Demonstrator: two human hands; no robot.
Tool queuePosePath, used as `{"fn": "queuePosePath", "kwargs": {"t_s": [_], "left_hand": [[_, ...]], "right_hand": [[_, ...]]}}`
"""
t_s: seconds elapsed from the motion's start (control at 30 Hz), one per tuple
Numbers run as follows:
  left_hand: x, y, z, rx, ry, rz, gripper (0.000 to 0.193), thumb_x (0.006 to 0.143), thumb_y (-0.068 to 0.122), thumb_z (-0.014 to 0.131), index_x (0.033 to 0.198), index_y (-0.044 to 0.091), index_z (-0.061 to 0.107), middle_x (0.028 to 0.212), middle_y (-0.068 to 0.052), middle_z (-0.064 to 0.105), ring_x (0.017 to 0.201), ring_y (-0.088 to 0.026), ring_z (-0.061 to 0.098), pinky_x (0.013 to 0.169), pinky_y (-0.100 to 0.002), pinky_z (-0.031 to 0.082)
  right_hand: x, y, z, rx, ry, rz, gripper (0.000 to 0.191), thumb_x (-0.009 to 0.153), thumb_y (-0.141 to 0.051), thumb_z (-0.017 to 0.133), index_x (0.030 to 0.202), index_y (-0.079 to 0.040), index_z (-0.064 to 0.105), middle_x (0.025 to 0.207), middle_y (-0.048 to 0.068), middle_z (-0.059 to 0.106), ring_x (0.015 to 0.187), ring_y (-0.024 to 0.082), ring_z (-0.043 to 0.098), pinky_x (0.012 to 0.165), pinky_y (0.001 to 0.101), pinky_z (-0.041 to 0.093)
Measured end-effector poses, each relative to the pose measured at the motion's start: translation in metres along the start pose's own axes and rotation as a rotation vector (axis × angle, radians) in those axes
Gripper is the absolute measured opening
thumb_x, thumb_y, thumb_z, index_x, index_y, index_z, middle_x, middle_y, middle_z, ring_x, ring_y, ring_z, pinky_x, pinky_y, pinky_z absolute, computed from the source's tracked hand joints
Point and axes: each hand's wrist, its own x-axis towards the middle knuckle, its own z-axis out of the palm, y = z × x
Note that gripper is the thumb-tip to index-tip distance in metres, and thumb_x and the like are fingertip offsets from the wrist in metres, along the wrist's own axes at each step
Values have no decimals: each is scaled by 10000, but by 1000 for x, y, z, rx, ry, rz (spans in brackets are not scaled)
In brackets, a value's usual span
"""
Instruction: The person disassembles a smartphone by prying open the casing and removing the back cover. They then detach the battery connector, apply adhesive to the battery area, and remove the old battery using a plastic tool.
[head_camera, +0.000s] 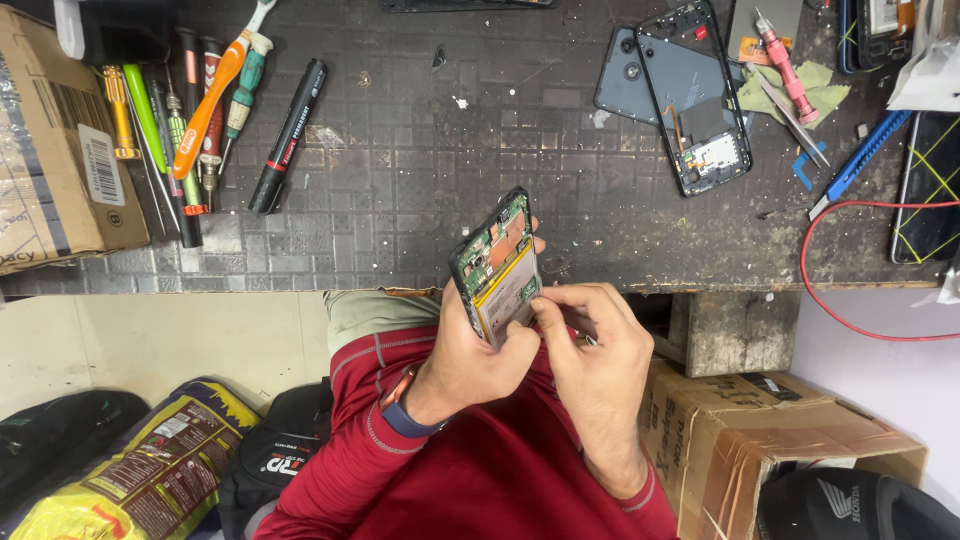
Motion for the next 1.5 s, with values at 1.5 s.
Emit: {"fn": "queuePosePath", "kwargs": {"t_s": [1.5], "left_hand": [[2,-7,-12,-760,-28,-416,779,1108,567,159,1591,-4,377,1578,-182,477,1427,-322,525,1232,-489,426]], "right_hand": [[7,31,3,220,-80,171,99,996,-96,691,1010,-15,636,858,17,658,706,52,551,592,219,478]]}}
